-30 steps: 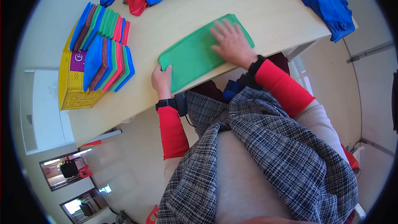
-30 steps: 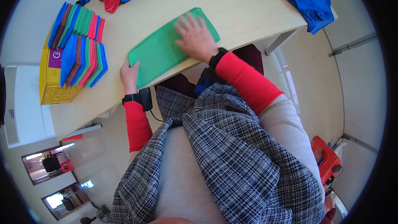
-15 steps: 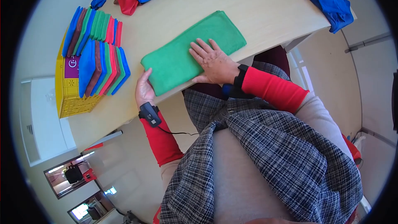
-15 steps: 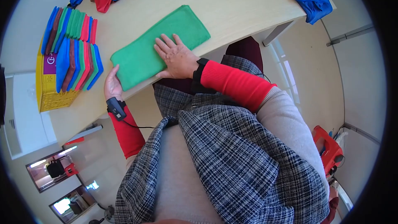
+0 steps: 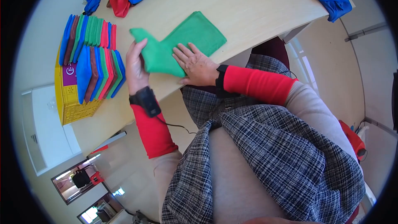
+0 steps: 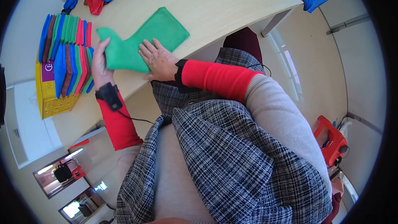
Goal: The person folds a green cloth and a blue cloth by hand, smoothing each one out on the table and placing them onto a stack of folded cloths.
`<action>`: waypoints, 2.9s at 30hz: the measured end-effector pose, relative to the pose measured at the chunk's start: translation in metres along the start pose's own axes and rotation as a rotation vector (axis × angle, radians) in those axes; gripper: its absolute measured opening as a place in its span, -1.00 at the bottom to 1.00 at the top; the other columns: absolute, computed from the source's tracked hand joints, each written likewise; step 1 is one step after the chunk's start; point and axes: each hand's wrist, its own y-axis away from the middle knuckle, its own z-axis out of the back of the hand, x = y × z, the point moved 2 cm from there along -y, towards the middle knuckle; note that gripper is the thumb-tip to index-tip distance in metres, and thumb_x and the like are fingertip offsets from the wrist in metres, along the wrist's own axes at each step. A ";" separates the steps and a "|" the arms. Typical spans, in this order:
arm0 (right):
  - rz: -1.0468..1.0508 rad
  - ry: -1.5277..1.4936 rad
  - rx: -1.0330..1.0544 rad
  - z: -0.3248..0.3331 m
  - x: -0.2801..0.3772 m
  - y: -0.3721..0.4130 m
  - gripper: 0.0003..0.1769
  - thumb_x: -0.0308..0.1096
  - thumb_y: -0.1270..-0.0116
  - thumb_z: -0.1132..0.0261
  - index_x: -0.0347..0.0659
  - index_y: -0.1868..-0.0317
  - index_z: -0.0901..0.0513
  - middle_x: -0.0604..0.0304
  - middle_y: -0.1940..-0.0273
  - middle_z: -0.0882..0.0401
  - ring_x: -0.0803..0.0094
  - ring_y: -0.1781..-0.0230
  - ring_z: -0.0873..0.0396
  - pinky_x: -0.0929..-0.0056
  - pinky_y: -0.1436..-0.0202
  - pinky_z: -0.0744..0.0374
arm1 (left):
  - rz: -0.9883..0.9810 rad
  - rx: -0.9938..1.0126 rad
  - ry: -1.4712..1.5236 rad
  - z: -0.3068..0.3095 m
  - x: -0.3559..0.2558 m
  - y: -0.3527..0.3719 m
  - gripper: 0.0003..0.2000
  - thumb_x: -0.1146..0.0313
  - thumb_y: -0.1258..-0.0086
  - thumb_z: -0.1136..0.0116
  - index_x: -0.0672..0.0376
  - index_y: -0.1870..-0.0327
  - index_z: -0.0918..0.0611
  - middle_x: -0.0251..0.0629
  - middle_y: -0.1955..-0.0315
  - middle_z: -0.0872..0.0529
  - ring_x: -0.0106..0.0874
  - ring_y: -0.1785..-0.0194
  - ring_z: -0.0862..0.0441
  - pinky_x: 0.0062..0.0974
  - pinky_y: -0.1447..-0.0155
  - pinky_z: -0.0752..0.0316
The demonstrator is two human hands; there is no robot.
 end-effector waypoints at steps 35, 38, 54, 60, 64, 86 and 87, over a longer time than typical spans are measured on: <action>0.234 0.088 -0.119 0.008 -0.028 0.063 -0.40 -0.11 -0.36 -0.17 -0.26 -0.33 -0.53 0.06 -0.37 -0.44 0.15 -0.52 -0.25 0.04 -0.67 -0.05 | -0.619 0.097 -1.470 -0.044 0.111 0.006 -0.46 0.07 -0.64 0.08 0.27 -0.47 -0.40 0.09 -0.51 -0.32 0.02 -0.61 -0.12 -0.01 -0.62 0.01; 0.262 0.089 -0.125 0.015 -0.028 0.065 -0.42 -0.13 -0.36 -0.17 -0.26 -0.31 -0.54 0.05 -0.36 -0.46 0.14 -0.51 -0.28 0.04 -0.65 -0.08 | -0.581 0.081 -1.480 -0.042 0.115 0.005 -0.46 0.06 -0.67 0.13 0.24 -0.50 -0.38 0.07 -0.52 -0.31 0.02 -0.63 -0.07 -0.07 -0.65 0.05; -0.116 -0.267 -0.304 0.016 -0.049 -0.023 -0.41 0.07 -0.51 -0.07 -0.19 -0.30 -0.57 -0.03 -0.36 -0.49 0.06 -0.48 -0.32 0.02 -0.53 -0.25 | -0.573 0.011 -1.601 -0.049 0.131 0.021 -0.37 0.03 -0.58 0.01 0.11 -0.58 -0.28 -0.04 -0.60 -0.16 0.01 -0.65 -0.03 0.17 -0.59 0.04; -0.156 -0.129 -0.207 -0.002 -0.082 -0.034 -0.30 0.16 -0.55 0.06 -0.17 -0.44 -0.48 0.05 -0.48 -0.39 0.09 -0.59 -0.18 -0.05 -0.63 -0.07 | -0.484 -0.036 -1.577 -0.050 0.130 0.020 -0.37 0.04 -0.59 0.02 0.13 -0.59 -0.26 -0.04 -0.60 -0.16 0.02 -0.65 -0.03 0.17 -0.59 0.04; -0.188 -0.061 -0.200 0.000 -0.089 -0.037 -0.32 0.15 -0.58 0.02 -0.13 -0.47 -0.44 0.09 -0.50 -0.37 0.10 -0.61 -0.15 -0.03 -0.61 -0.13 | -0.440 -0.048 -1.548 -0.045 0.133 0.018 -0.36 0.03 -0.61 0.08 0.19 -0.59 -0.23 -0.03 -0.60 -0.17 0.01 -0.65 -0.03 0.17 -0.59 0.04; -0.221 -0.168 -0.180 0.021 -0.043 -0.022 -0.36 0.09 -0.56 -0.01 -0.14 -0.45 -0.46 0.04 -0.51 -0.33 0.00 -0.59 -0.15 -0.06 -0.62 -0.11 | -0.553 -0.194 -1.542 -0.048 0.129 0.023 -0.39 0.00 -0.64 0.16 0.22 -0.55 -0.28 -0.04 -0.57 -0.24 -0.01 -0.64 -0.08 0.20 -0.56 -0.03; -0.213 -0.173 -0.161 0.018 -0.046 -0.021 -0.37 0.09 -0.56 -0.02 -0.13 -0.44 -0.46 0.05 -0.51 -0.33 0.00 -0.59 -0.15 -0.05 -0.62 -0.10 | -0.499 -0.212 -1.557 -0.048 0.131 0.024 -0.39 0.00 -0.64 0.17 0.22 -0.55 -0.28 -0.04 -0.57 -0.24 -0.01 -0.64 -0.07 0.19 -0.56 -0.03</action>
